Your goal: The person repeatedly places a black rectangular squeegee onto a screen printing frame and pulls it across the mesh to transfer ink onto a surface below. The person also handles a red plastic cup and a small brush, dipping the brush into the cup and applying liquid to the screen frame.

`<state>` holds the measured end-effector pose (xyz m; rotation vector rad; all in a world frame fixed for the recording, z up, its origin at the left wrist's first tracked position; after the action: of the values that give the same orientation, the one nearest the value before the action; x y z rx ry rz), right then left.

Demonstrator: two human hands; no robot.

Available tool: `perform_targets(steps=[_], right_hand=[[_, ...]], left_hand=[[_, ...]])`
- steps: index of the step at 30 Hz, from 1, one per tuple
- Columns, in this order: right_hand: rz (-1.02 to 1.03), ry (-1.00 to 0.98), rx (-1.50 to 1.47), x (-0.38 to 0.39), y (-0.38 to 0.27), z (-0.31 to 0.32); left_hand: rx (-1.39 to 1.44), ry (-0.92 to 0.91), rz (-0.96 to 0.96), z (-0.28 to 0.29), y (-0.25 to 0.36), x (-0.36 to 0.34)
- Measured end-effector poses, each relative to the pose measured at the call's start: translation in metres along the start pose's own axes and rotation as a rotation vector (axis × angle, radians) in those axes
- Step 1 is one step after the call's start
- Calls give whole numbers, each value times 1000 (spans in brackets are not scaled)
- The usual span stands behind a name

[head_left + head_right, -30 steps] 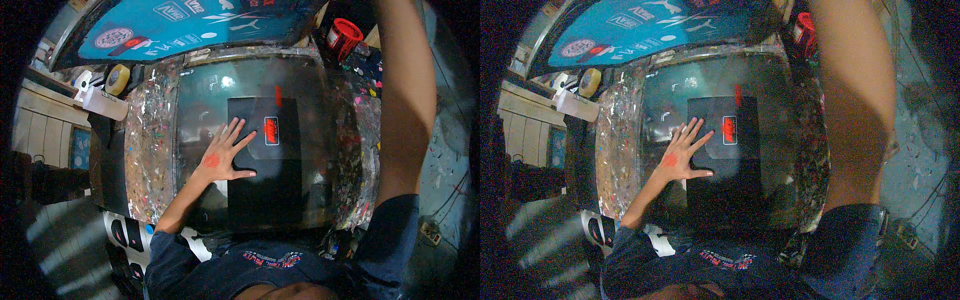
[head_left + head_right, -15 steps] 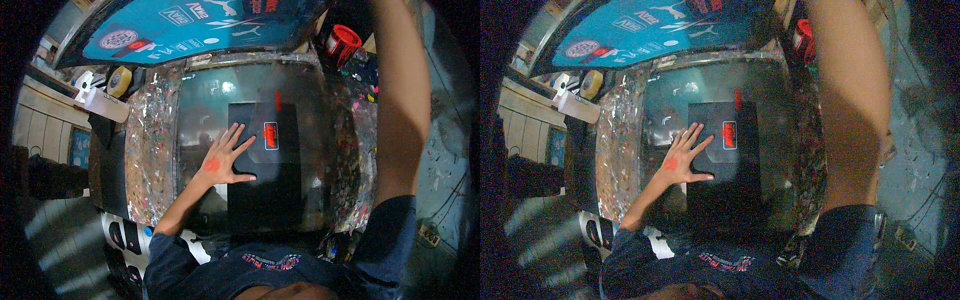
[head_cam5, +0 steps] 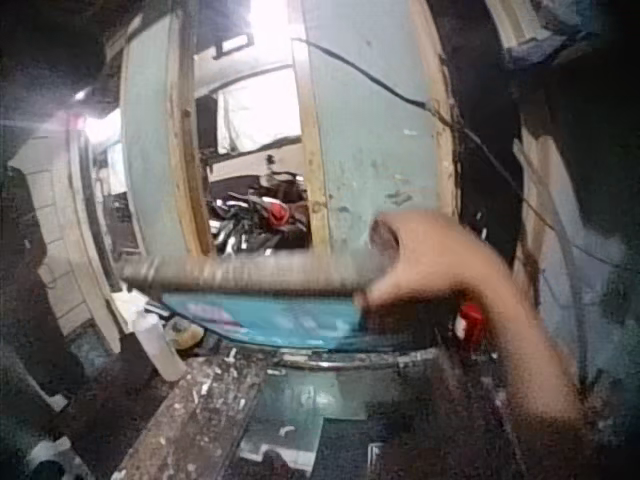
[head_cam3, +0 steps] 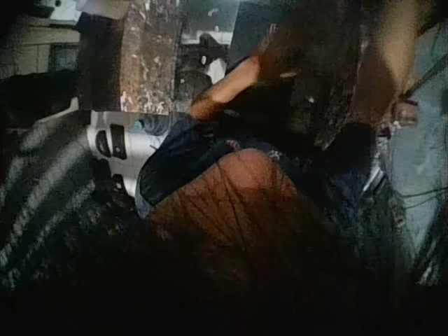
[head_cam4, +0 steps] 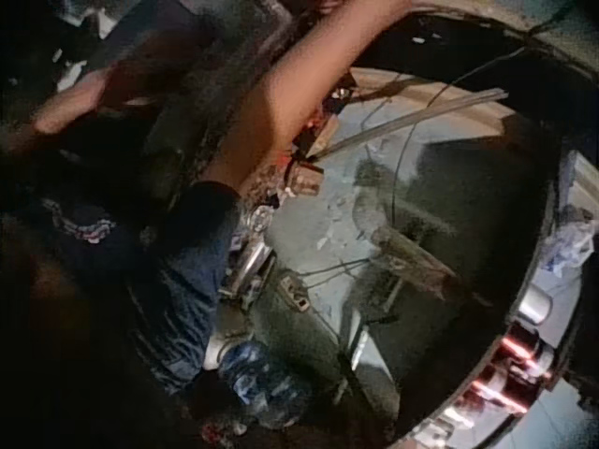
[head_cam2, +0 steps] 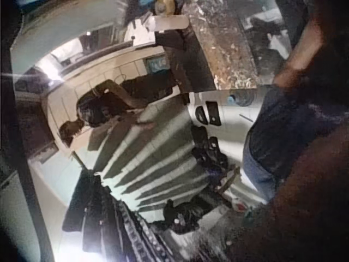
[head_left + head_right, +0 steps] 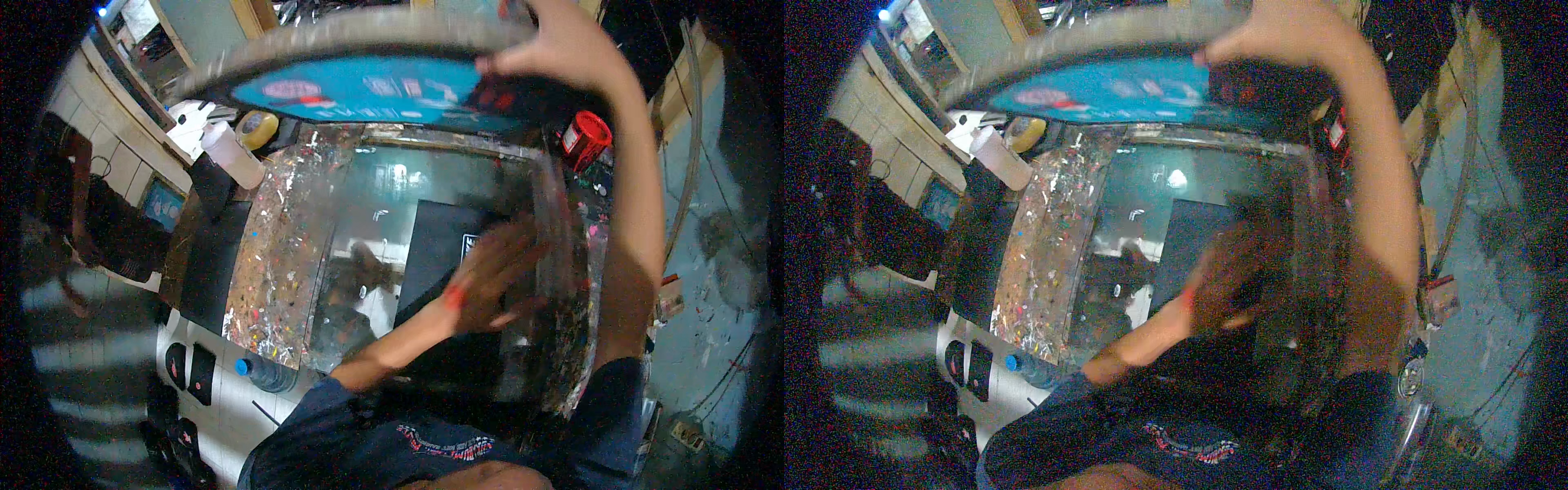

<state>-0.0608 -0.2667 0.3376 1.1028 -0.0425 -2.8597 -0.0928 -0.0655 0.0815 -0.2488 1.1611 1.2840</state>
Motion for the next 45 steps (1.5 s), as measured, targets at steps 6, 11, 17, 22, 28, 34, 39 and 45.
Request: perform_targets(steps=[6,11,17,22,28,34,39,45], right_hand=[[-98,4,115,196,-133,-43],[-221,-292,-128,260,-175,-87],[-311,-519,-269,273,-129,-147],[-365,-434,-209,222,-45,-198],[-198,-295,-26,265,-109,-184],[-243,-370,-18,317,-205,-124],[-297,-272,-12,271,-211,-71],[-253,-105,132,155,-142,-25]], left_hand=[[-669,-94,365,145,42,23],[-565,-280,396,119,21,118],[-555,-250,396,96,1,157],[-519,-277,405,94,-7,160],[-578,-245,414,101,0,161],[-566,-234,646,110,-2,172],[-558,-6,367,123,-2,161],[-827,282,43,171,23,18]])
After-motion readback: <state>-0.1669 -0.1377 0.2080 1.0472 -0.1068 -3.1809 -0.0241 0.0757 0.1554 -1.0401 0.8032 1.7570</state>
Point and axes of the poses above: each hand's wrist, its own x-axis away from the middle knuckle, its own z-axis out of the back of the hand, y = z × x, the point moved 1 cm from there along -x, towards the middle knuckle, and after that the axes turned 2 degrees about y, right-handed, at the moved point
